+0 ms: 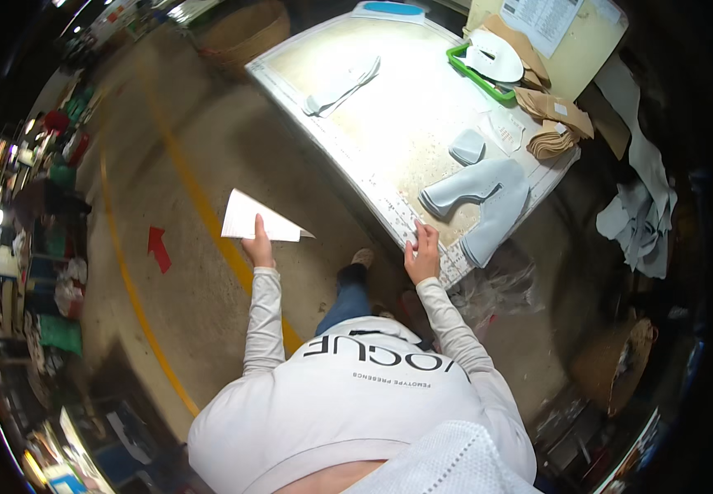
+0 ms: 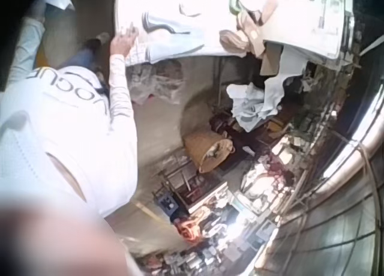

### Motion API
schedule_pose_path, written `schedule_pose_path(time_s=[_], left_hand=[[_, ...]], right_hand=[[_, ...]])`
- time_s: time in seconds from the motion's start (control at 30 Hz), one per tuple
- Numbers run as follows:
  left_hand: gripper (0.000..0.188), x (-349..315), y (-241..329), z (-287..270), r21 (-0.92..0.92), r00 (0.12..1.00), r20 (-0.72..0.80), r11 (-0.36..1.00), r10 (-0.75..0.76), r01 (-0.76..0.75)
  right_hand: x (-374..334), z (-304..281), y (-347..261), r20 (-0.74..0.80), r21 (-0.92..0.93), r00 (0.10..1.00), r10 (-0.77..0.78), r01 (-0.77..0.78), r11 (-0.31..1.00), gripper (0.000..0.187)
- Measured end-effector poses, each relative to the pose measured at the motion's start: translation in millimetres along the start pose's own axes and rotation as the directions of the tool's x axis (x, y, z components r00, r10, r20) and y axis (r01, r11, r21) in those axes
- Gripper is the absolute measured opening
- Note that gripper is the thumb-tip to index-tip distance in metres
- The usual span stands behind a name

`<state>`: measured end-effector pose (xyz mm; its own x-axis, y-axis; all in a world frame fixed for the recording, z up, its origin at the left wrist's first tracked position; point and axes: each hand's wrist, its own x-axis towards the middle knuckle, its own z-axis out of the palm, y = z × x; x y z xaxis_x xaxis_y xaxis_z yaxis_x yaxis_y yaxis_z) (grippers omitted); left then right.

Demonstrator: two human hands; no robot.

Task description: The person handles several white and grey plastic components on a workbench, repeatedly picking up, aligning, and placing them. They also manipulate a pink grid sheet, folding and unfolding it while moving the plastic parts around the table.

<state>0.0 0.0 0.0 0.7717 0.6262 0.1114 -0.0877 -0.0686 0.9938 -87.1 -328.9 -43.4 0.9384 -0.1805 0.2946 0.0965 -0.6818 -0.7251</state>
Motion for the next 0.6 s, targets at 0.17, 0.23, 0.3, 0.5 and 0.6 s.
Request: schedule_pose_path(time_s=[0.17, 0.23, 0.3, 0.5, 0.6], left_hand=[[0.026, 37, 23, 109, 0.028, 0.886, 0.436, 0.986, -0.158, 0.163], [0.025, 45, 34, 162, 0.01, 0.713, 0.691, 0.988, -0.117, 0.153], [0.033, 54, 51, 201, 0.002, 0.416, 0.902, 0.967, -0.113, 0.257], [0.054, 89, 68, 285, 0.077, 0.007, 0.996, 0.941, -0.084, 0.33], [0.056, 110, 40, 308, 0.255, -0.054, 0.964, 0.961, -0.262, -0.111]], right_hand=[[-20, -5, -20, -0.037, 0.059, 0.991, 0.131, -0.129, 0.99, 0.047], [-9, -7, -15, -0.064, 0.072, 0.973, 0.221, -0.216, 0.974, 0.044], [-1, -4, -17, -0.093, 0.03, 0.97, 0.225, -0.223, 0.974, 0.044], [31, -3, -35, -0.349, 0.1, 0.85, 0.394, -0.385, 0.918, 0.042], [49, 1, -44, -0.524, 0.02, 0.79, 0.319, -0.363, 0.932, 0.039]])
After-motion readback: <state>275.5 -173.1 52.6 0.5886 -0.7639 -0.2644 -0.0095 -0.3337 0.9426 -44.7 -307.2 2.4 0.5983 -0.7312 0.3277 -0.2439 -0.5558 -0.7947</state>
